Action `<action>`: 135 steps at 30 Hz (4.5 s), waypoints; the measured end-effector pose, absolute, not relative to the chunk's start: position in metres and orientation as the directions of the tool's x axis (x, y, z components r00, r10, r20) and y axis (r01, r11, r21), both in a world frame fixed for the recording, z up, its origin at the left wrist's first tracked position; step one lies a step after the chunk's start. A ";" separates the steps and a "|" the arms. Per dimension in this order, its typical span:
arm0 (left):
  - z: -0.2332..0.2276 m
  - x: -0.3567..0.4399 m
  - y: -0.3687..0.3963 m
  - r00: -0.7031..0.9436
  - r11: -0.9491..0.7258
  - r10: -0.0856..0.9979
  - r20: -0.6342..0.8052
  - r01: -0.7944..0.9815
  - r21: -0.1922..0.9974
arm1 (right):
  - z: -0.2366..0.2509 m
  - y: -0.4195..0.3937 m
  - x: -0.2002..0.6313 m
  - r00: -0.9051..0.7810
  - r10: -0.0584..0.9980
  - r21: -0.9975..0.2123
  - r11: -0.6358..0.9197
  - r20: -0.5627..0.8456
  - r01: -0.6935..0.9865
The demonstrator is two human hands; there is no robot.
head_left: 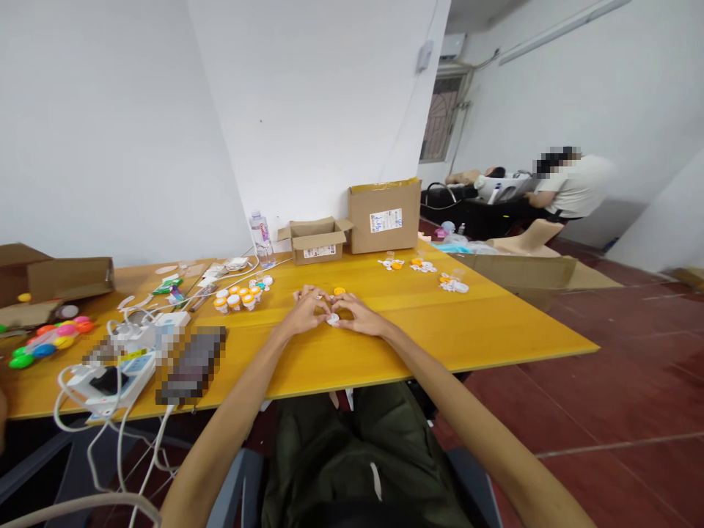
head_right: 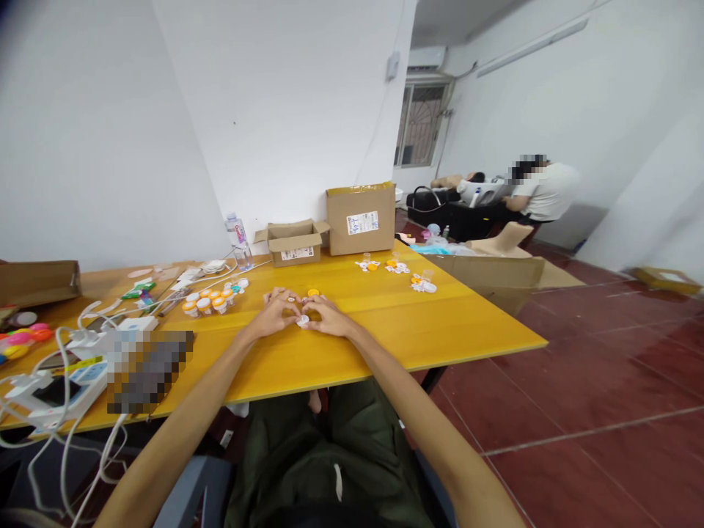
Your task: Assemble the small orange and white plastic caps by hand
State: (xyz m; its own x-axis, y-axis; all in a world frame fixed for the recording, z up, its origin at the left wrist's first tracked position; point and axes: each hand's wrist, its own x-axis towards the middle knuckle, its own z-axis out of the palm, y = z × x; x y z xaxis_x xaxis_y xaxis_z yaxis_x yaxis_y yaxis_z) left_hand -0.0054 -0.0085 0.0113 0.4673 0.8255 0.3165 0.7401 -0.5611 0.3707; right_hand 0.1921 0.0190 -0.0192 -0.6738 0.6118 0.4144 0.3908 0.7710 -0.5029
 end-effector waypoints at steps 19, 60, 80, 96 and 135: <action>0.013 -0.003 -0.008 0.446 -0.543 0.838 0.315 0.746 0.386 | -0.020 0.019 0.192 -0.673 0.615 -0.496 0.770 0.411 0.401; 0.012 -0.005 -0.007 0.455 -0.541 0.841 0.293 0.739 0.403 | -0.019 0.021 0.192 -0.686 0.610 -0.491 0.773 0.398 0.402; 0.014 -0.013 -0.008 0.385 -0.511 0.833 0.397 0.812 0.283 | -0.018 0.019 0.192 -0.679 0.618 -0.527 0.759 0.396 0.382; 0.014 -0.005 -0.011 0.552 -0.612 0.748 0.370 0.789 0.060 | -0.019 0.018 0.192 -0.655 0.645 -0.567 0.731 0.393 0.379; 0.011 -0.004 -0.011 0.524 -0.655 0.737 0.426 0.708 0.262 | -0.022 0.021 0.193 -0.659 0.617 -0.545 0.759 0.429 0.356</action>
